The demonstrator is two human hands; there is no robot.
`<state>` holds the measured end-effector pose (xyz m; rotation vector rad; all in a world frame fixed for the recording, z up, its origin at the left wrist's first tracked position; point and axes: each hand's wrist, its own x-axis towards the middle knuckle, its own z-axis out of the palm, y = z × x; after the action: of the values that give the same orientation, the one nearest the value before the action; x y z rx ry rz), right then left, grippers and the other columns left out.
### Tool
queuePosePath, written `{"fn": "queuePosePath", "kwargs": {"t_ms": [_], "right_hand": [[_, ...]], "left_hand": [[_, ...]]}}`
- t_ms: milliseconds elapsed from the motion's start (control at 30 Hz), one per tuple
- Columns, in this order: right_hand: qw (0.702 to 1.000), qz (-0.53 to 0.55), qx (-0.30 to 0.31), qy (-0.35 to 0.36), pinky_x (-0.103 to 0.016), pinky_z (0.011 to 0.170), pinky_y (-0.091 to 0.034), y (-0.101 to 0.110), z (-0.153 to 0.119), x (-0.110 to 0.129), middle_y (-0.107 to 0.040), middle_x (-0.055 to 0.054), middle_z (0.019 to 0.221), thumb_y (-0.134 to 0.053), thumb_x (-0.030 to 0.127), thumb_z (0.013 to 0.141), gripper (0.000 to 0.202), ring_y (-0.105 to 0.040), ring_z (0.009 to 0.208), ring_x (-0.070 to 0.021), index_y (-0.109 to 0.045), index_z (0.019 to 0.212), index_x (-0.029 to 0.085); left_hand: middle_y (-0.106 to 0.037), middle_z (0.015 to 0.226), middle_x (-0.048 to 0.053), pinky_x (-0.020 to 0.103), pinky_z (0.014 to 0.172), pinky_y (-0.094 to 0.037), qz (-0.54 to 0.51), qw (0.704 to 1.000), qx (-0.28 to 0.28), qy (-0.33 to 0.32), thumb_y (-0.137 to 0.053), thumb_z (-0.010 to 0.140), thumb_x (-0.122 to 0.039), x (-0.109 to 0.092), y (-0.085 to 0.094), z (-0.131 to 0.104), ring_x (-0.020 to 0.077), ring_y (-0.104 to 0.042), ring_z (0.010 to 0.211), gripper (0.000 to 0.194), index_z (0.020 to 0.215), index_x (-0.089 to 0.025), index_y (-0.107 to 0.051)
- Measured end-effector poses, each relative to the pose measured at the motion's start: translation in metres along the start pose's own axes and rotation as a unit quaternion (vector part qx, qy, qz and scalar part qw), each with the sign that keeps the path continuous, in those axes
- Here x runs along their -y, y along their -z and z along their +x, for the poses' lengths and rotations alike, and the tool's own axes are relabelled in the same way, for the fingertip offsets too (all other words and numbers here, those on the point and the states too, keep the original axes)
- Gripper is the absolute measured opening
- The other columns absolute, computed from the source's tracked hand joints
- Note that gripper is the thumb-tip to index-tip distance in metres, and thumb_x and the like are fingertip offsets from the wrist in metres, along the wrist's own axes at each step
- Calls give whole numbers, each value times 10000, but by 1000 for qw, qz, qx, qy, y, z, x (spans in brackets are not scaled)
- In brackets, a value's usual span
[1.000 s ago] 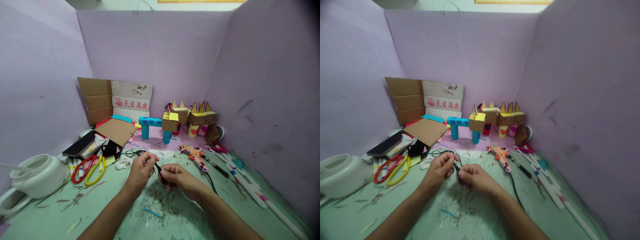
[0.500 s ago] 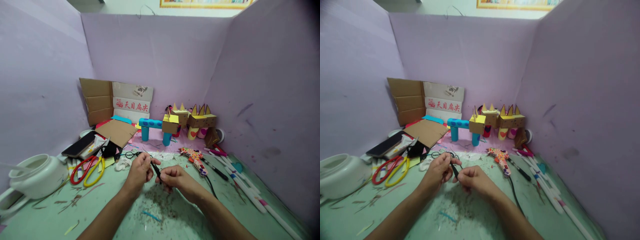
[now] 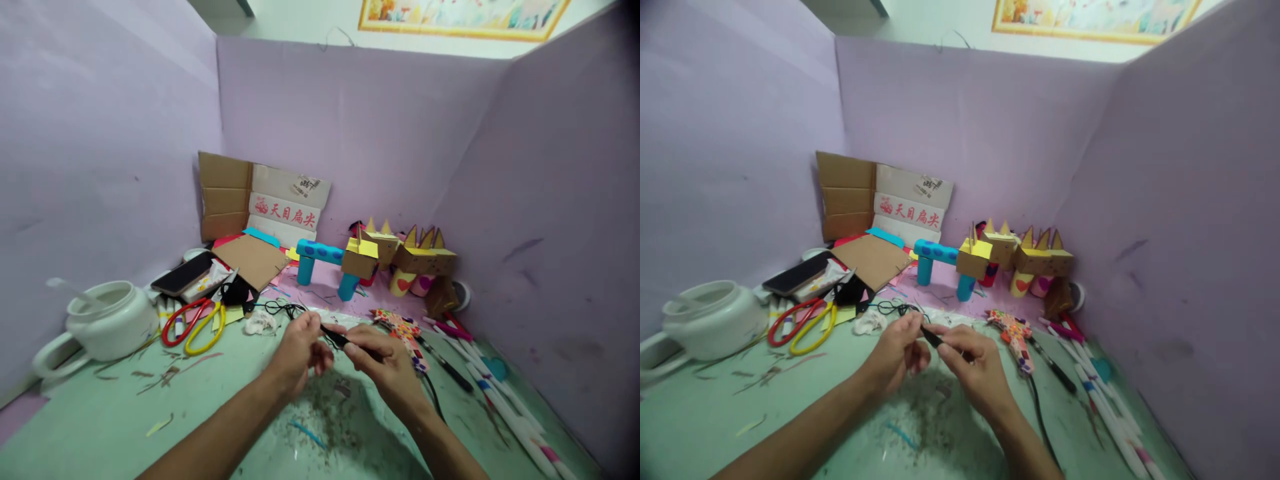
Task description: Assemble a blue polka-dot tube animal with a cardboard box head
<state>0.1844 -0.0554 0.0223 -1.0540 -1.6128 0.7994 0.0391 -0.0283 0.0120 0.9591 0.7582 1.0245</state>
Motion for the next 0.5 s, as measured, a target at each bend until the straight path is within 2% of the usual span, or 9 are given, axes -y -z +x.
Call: {"fn": "queuePosePath", "kwargs": {"t_ms": [100,200,333,500], "right_hand": [[999,38,10,-18,-267,473,-342,2,0,1,-562,-29,647,-640,357,762,210,-474,546,-145,-682,624,204],[1000,-1,6,-12,-271,481,-347,9,2,0,-554,-32,637,-624,369,771,260,-481,562,-153,-649,577,197],[993,-113,-2,28,-286,514,-369,23,6,0,-600,-43,645,-612,349,778,220,-517,593,-174,-649,624,196],[956,-271,70,85,-293,596,-400,37,6,-3,-635,-46,693,-546,270,828,201,-576,642,-171,-658,680,192]], "left_hand": [[-603,632,-27,149,270,-250,-11,998,49,40,-495,749,-590,11,-4,0,66,-488,318,407,780,-199,-388],[-571,580,-42,153,281,-277,29,997,68,25,-438,764,-621,16,-5,1,70,-479,318,422,767,-203,-376],[-458,516,-79,165,334,-277,129,990,19,-58,-428,803,-540,12,0,1,53,-400,343,351,711,-205,-376],[-436,540,-67,204,436,-303,227,965,-28,-129,-408,837,-303,7,6,0,78,-399,427,181,685,-206,-394]]}}
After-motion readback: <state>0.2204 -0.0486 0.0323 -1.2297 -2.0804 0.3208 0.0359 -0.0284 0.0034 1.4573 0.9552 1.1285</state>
